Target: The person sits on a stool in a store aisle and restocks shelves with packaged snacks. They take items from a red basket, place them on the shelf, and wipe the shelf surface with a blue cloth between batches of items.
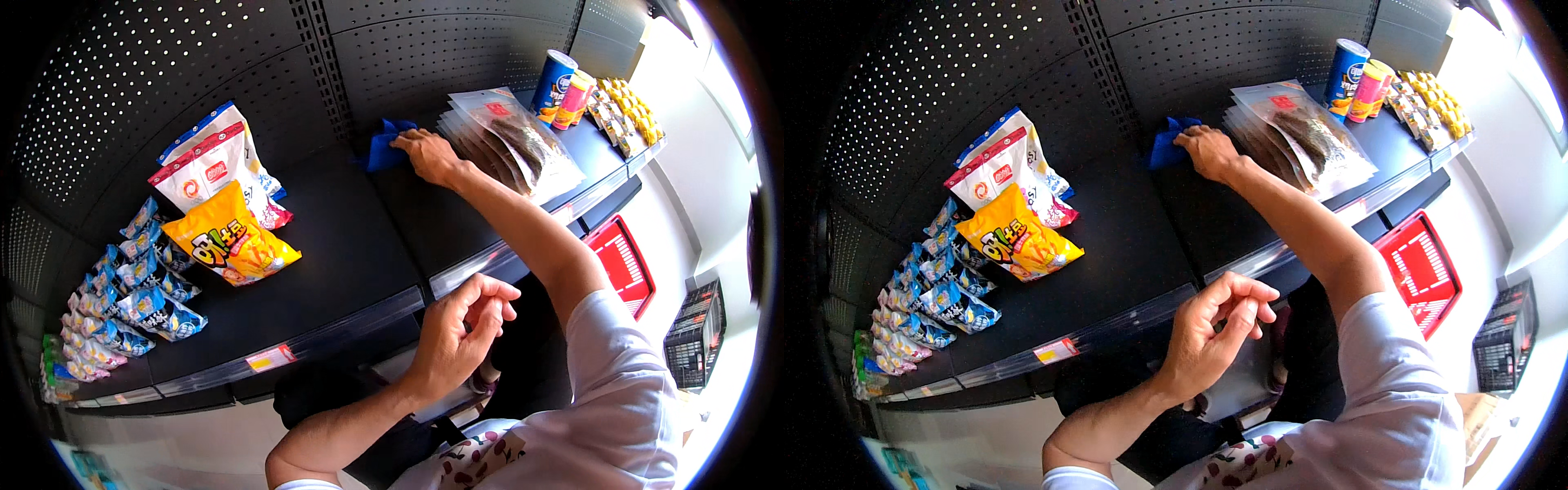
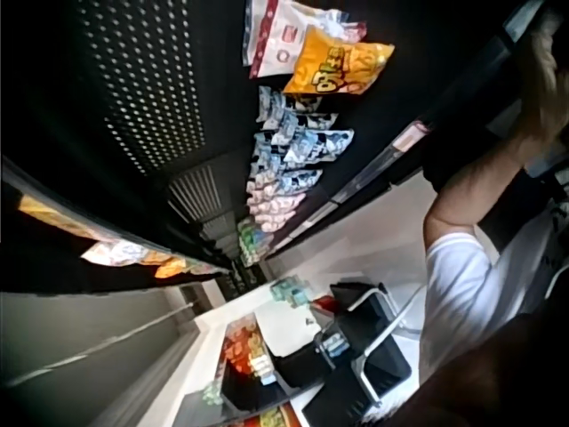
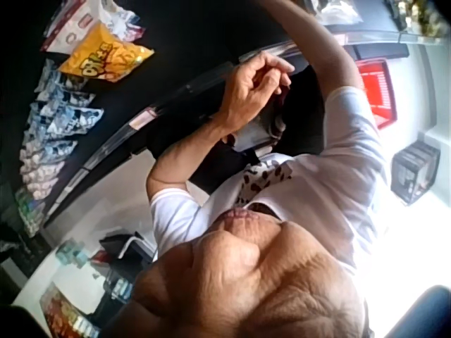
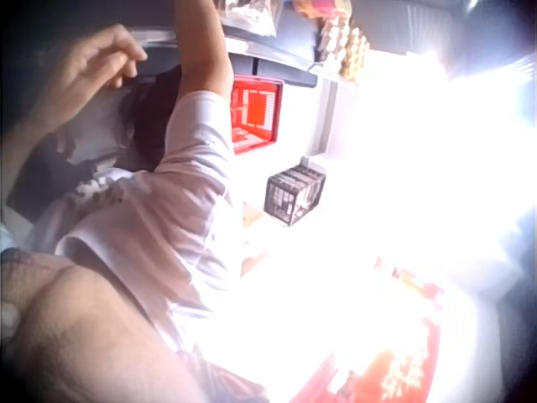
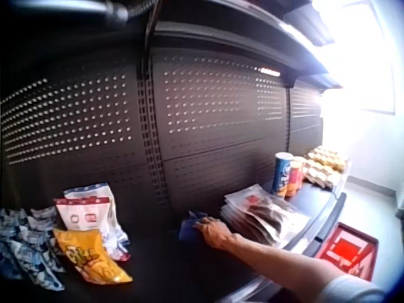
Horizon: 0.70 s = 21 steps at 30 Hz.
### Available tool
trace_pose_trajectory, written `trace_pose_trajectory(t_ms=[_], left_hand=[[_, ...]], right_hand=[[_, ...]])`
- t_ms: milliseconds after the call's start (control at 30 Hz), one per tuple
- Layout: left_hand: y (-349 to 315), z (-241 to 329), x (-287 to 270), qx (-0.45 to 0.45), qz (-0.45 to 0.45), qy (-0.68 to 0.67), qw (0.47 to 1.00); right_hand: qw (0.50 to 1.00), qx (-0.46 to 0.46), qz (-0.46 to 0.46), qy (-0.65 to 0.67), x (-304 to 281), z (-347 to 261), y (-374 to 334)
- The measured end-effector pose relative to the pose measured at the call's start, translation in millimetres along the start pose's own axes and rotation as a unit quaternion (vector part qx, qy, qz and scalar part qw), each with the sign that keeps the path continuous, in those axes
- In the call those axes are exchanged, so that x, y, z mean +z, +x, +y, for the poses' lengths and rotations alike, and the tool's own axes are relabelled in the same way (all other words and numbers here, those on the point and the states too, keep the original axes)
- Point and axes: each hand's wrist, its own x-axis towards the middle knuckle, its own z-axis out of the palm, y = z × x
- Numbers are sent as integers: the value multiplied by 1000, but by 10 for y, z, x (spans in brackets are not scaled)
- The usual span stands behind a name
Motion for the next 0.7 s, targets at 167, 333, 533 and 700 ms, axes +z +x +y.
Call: trace_pose_trajectory(t_ms=[167, 333, 533, 700], left_hand=[[9, -105, 153, 3, -28, 19, 999], [-89, -128, 334, 21, -67, 53, 996], [-36, -38, 325, 40, -117, 105, 987], [51, -176, 184, 30, -122, 132, 983]], right_hand=[[997, -59, -37, 15, -342, -173, -850], [991, -105, -78, 22, -707, -336, -1718], [988, -111, -105, 35, -876, -544, -1770], [988, -150, -30, 14, -506, -708, -1163]])
